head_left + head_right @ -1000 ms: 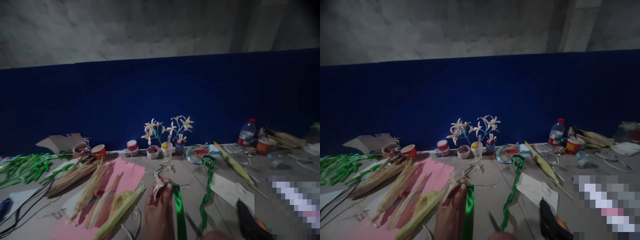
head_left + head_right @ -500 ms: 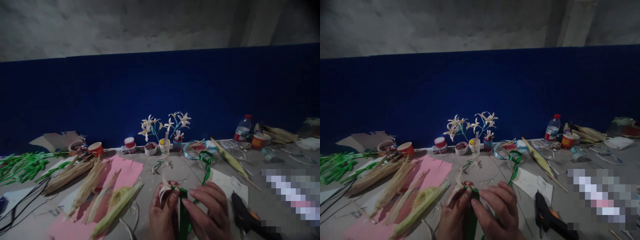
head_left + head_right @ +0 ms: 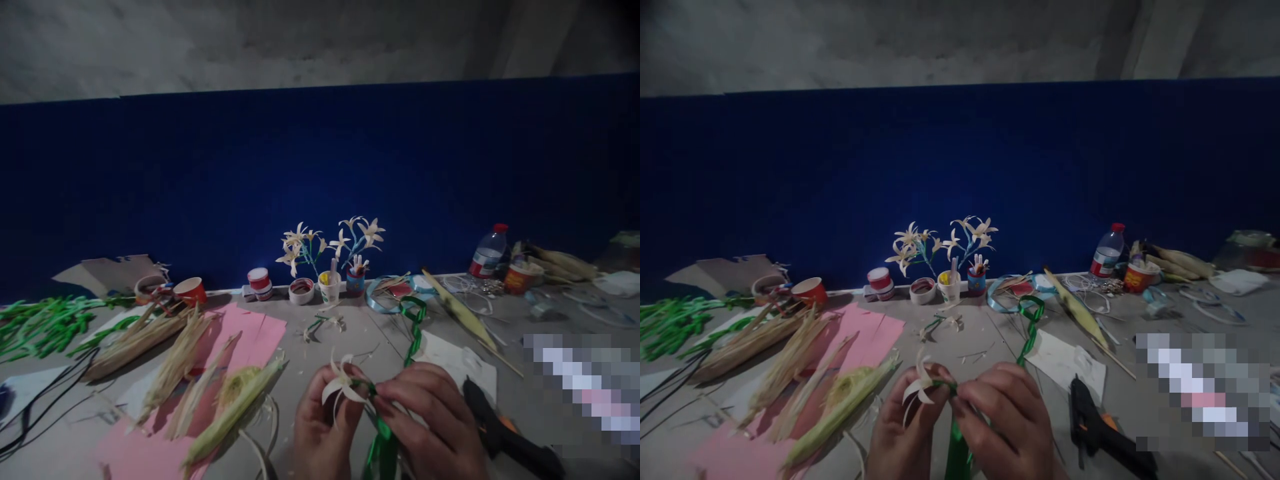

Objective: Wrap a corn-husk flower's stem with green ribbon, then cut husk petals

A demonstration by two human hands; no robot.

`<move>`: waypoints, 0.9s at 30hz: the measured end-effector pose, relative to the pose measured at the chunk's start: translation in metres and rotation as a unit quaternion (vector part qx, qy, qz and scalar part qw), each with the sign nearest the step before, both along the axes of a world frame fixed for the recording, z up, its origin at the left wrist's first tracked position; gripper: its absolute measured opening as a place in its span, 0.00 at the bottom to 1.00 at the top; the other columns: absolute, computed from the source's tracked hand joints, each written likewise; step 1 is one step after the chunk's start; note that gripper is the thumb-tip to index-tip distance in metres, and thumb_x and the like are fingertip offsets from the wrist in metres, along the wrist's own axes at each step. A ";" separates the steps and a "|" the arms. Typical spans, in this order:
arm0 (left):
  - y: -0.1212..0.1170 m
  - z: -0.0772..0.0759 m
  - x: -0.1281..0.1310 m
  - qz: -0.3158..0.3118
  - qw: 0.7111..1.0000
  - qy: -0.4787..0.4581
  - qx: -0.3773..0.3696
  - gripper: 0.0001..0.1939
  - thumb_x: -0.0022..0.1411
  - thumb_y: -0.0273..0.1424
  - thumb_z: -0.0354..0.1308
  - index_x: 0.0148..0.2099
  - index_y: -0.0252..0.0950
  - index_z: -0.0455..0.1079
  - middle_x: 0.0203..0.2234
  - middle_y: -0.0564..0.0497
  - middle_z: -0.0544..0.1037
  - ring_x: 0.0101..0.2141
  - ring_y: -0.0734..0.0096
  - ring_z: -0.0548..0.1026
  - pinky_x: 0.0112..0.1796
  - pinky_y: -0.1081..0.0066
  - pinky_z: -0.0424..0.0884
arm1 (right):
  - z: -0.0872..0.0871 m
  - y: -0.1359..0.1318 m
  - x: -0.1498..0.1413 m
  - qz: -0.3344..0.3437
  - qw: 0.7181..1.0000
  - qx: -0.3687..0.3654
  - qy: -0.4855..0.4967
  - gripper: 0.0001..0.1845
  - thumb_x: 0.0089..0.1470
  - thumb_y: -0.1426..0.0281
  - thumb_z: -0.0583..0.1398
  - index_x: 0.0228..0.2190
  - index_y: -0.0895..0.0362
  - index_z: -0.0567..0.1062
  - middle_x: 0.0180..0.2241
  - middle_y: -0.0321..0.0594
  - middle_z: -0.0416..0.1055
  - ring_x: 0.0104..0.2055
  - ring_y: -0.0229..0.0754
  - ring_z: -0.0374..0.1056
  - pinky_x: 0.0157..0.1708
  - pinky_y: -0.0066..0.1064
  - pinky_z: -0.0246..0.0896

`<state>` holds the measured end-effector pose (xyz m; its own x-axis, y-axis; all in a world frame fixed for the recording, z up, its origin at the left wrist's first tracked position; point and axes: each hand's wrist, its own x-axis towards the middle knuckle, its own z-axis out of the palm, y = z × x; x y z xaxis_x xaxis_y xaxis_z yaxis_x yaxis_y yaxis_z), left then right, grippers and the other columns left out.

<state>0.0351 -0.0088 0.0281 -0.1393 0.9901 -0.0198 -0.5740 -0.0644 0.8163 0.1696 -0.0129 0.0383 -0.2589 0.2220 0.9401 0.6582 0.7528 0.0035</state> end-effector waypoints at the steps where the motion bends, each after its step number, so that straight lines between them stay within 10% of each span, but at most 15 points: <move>1: 0.000 0.001 -0.001 -0.010 1.000 0.010 0.005 0.14 0.41 0.36 0.75 0.27 0.35 0.76 0.24 0.52 0.80 0.28 0.72 0.74 0.31 0.80 0.69 | 0.003 -0.001 0.000 0.002 1.000 -0.011 0.002 0.09 0.57 0.79 0.59 0.35 0.57 0.77 0.29 0.40 0.82 0.31 0.40 0.75 0.35 0.34 0.68; 10: -0.001 0.004 -0.008 -0.067 0.994 0.063 0.066 0.10 0.49 0.33 0.71 0.25 0.36 0.73 0.22 0.56 0.74 0.25 0.77 0.67 0.29 0.81 0.63 | -0.001 -0.002 0.002 0.169 0.948 -0.210 0.170 0.09 0.54 0.77 0.62 0.35 0.52 0.77 0.30 0.40 0.75 0.32 0.43 0.71 0.32 0.35 0.67; 19: 0.009 -0.005 -0.020 -0.200 0.971 0.075 0.110 0.10 0.54 0.35 0.68 0.29 0.34 0.73 0.27 0.52 0.72 0.28 0.73 0.66 0.31 0.76 0.63 | -0.007 -0.003 0.002 0.292 0.594 -0.576 0.480 0.11 0.39 0.71 0.74 0.22 0.55 0.77 0.27 0.31 0.73 0.26 0.32 0.68 0.26 0.22 0.61; 27: 0.015 0.000 -0.027 -0.281 0.949 0.086 0.116 0.08 0.53 0.33 0.68 0.29 0.35 0.74 0.33 0.51 0.68 0.30 0.71 0.67 0.31 0.73 0.65 | 0.001 0.000 0.002 0.357 0.470 -0.647 0.483 0.16 0.35 0.72 0.76 0.20 0.59 0.73 0.21 0.31 0.74 0.23 0.30 0.68 0.24 0.19 0.59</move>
